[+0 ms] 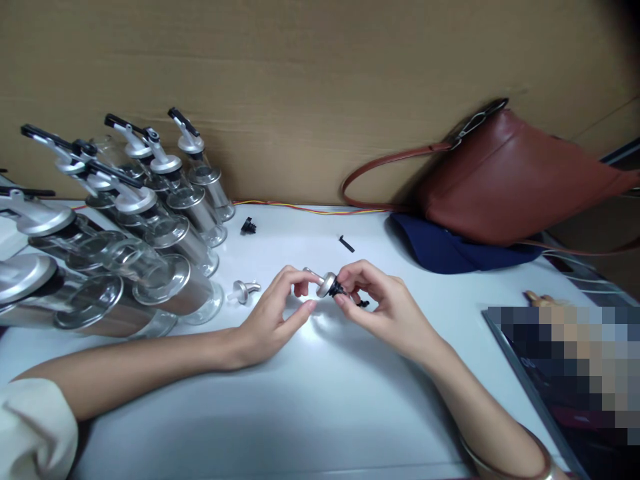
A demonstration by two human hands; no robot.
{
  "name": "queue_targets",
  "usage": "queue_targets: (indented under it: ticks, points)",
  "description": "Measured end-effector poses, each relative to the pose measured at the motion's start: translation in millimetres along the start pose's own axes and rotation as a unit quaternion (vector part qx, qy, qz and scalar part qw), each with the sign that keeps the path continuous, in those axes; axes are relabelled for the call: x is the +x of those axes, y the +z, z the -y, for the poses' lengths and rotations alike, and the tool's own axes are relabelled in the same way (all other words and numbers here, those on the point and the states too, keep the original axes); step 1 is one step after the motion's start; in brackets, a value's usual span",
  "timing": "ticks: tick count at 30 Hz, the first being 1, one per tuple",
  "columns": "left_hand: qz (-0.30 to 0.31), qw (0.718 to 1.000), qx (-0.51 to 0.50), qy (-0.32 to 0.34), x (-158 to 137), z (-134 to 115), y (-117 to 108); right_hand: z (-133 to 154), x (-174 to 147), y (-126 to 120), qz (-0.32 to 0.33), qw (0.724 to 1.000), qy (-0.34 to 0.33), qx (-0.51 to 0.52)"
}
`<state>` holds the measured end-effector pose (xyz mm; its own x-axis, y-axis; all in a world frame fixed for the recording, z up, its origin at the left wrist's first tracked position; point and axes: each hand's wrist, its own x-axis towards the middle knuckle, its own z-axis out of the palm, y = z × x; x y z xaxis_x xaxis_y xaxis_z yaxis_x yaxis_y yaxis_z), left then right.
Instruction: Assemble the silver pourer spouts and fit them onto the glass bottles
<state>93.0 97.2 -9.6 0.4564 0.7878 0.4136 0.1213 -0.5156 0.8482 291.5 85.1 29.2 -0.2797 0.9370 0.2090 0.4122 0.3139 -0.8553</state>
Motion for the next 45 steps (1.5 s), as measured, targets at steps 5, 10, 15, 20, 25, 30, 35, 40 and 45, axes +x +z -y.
queue_targets:
  ticks: [5, 10, 15, 20, 25, 30, 35, 40, 45]
  points:
    - [-0.027, 0.992, -0.055, -0.111, 2, 4, 1, 3, -1, 0, 0.020, 0.999, 0.015, 0.022]
    - [0.014, 0.989, -0.087, -0.117, 2, -3, -1, 4, 1, 1, 0.026, 0.999, 0.021, 0.002]
    - [0.015, 0.986, -0.110, -0.122, 2, -4, -1, 3, 1, 1, 0.020, 1.000, -0.002, -0.019]
    - [-0.005, 0.983, -0.140, -0.118, 3, -2, 0, 2, 3, -1, 0.032, 0.998, -0.002, -0.053]
    - [-0.005, 0.965, -0.199, -0.172, 4, -1, 2, 1, 3, -2, 0.048, 0.996, 0.027, -0.075]
    - [-0.007, 0.956, -0.211, -0.203, 4, -2, 2, 4, 3, 7, 0.069, 0.991, 0.027, -0.114]
    - [0.047, 0.971, -0.128, -0.199, 5, -8, -1, 4, 3, 13, 0.055, 0.985, 0.031, -0.163]
    - [0.064, 0.970, -0.110, -0.206, 5, -10, -2, 3, 2, 13, 0.059, 0.984, 0.046, -0.162]
    - [0.058, 0.970, -0.118, -0.203, 4, -8, -2, 3, 2, 13, 0.065, 0.988, 0.061, -0.127]
